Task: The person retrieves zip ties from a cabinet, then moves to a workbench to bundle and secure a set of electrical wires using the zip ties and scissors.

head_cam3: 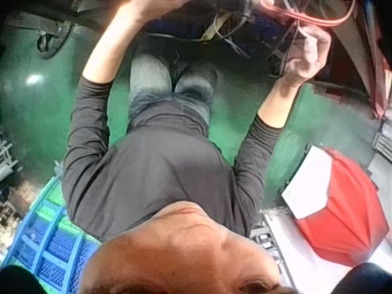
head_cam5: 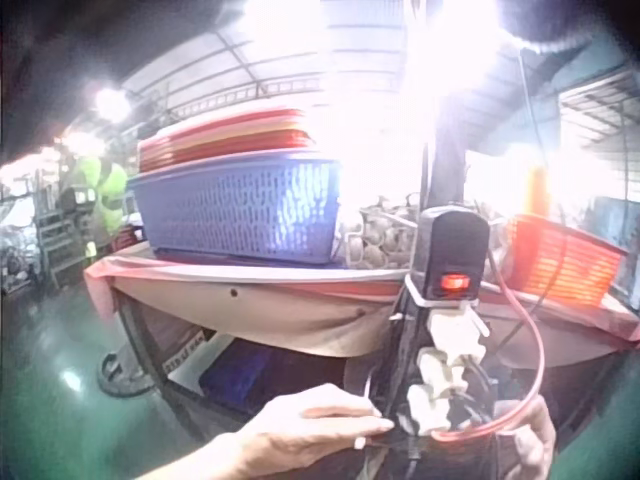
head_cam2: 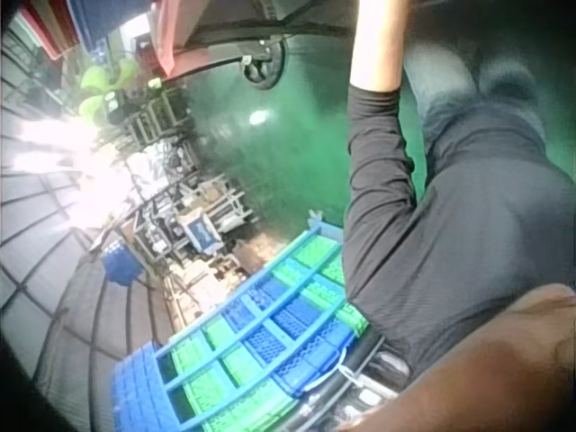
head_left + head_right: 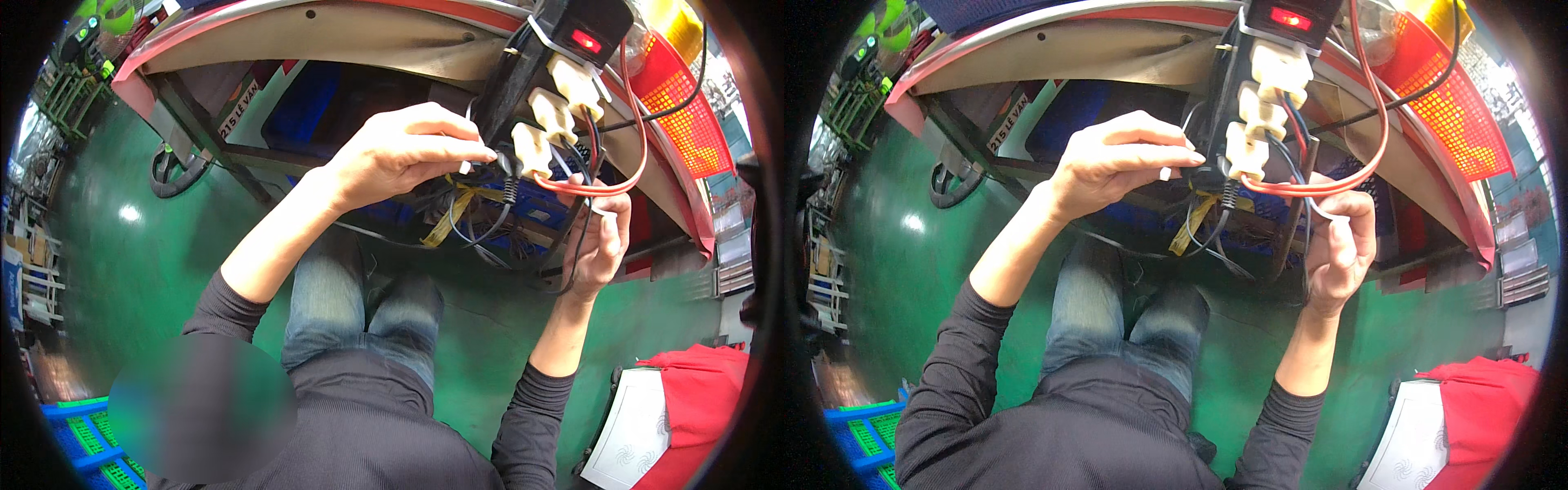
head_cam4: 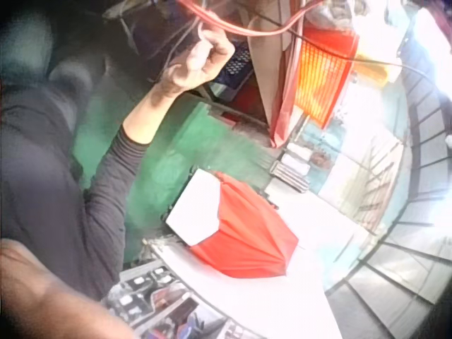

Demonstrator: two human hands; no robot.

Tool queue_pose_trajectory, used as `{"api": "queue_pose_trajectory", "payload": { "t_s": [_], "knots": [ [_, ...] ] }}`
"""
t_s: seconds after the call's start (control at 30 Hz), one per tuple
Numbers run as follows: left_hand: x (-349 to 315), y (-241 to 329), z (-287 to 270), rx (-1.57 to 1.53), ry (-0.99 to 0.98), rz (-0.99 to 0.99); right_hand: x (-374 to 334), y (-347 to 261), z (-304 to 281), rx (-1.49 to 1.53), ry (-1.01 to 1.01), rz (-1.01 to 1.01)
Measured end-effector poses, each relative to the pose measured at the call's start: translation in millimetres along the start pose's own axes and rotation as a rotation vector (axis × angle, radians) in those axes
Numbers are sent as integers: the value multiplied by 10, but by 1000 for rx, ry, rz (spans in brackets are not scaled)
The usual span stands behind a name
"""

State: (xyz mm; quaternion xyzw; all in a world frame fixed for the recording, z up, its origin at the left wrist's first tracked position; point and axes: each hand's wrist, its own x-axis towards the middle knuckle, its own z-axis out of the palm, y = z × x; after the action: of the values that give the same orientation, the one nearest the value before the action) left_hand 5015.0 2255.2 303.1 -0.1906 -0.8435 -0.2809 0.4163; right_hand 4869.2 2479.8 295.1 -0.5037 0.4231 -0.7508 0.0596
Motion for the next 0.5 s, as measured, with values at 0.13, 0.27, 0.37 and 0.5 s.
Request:
{"api": "queue_pose_trajectory", "payload": {
  "t_s": [0.13,0.27,0.37,0.5],
  "knots": [
    [-22,9,56,-23,15,18,-23,-27,-71,-162,-58,25],
    [24,-4,125,-374,53,-198,36,-23,-105,-212,-32,68],
    [57,-20,142,-349,60,-177,107,-47,-99,-263,-18,137],
    [51,-15,178,34,92,15,198,-132,-50,-399,-84,267]
  ]
}}
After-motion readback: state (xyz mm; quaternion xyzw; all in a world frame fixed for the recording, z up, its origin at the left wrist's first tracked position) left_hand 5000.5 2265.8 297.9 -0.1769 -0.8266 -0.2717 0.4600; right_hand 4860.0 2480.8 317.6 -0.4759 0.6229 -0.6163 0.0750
